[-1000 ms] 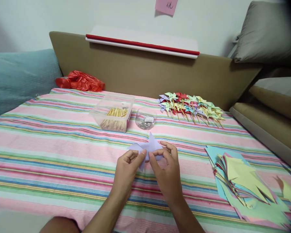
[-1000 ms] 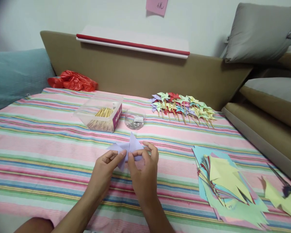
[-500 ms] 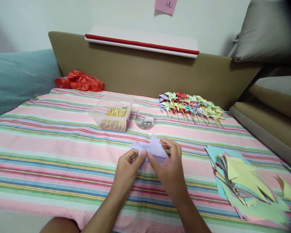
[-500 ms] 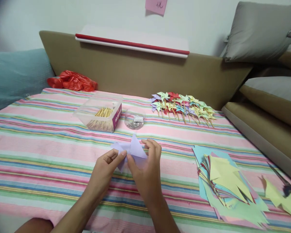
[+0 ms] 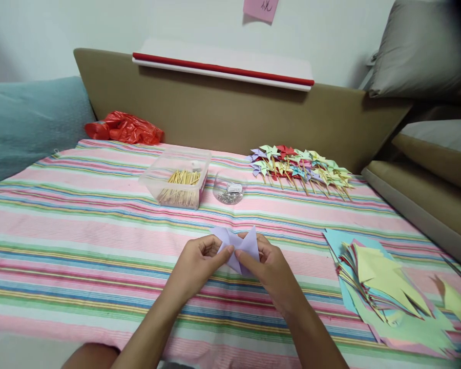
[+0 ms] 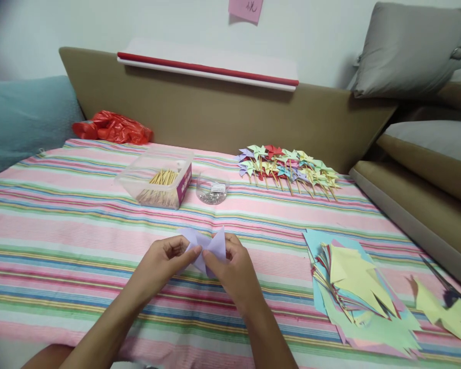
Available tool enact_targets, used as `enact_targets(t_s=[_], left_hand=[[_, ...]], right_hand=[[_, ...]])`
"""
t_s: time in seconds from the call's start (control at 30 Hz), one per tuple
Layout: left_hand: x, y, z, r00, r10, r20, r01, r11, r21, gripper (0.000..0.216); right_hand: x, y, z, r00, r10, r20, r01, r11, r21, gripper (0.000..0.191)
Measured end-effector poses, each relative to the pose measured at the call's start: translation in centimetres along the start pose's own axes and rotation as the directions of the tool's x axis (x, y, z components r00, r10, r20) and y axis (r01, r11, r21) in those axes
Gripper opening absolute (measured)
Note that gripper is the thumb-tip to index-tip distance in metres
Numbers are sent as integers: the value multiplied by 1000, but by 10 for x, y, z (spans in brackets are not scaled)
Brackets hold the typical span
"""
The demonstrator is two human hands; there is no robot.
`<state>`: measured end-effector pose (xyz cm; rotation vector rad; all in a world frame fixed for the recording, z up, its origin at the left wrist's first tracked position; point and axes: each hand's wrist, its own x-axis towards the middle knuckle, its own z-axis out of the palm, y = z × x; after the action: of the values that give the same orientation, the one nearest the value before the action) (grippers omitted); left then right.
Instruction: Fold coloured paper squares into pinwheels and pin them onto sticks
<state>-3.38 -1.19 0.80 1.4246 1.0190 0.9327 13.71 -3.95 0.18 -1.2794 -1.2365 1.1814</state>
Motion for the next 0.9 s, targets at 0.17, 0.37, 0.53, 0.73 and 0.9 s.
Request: enact_targets(t_s=[0.17, 0.37, 0.53, 0.73, 0.9], left_hand=[[0, -1, -5, 998, -49, 31, 49, 999, -8, 36], [1, 5, 2, 999, -45, -20, 37, 956, -290, 28], [-1, -5, 30, 998, -56, -37, 32, 878, -477, 30], [-5, -15, 53, 966, -22, -257, -118, 848, -517, 16], [-3, -20, 48, 939, -81, -334, -110, 850, -515, 18]], right_hand=[[-1, 2, 3, 999, 45, 16, -47, 996, 81, 21], [1, -1, 9, 983, 96, -154, -35, 932, 361, 27], [1, -4, 25, 962, 156, -222, 17, 782, 623, 27], [-5, -2, 46, 948, 150, -280, 77, 747, 661, 30], [-6, 3, 52, 950, 153, -271, 59, 765, 642, 32]])
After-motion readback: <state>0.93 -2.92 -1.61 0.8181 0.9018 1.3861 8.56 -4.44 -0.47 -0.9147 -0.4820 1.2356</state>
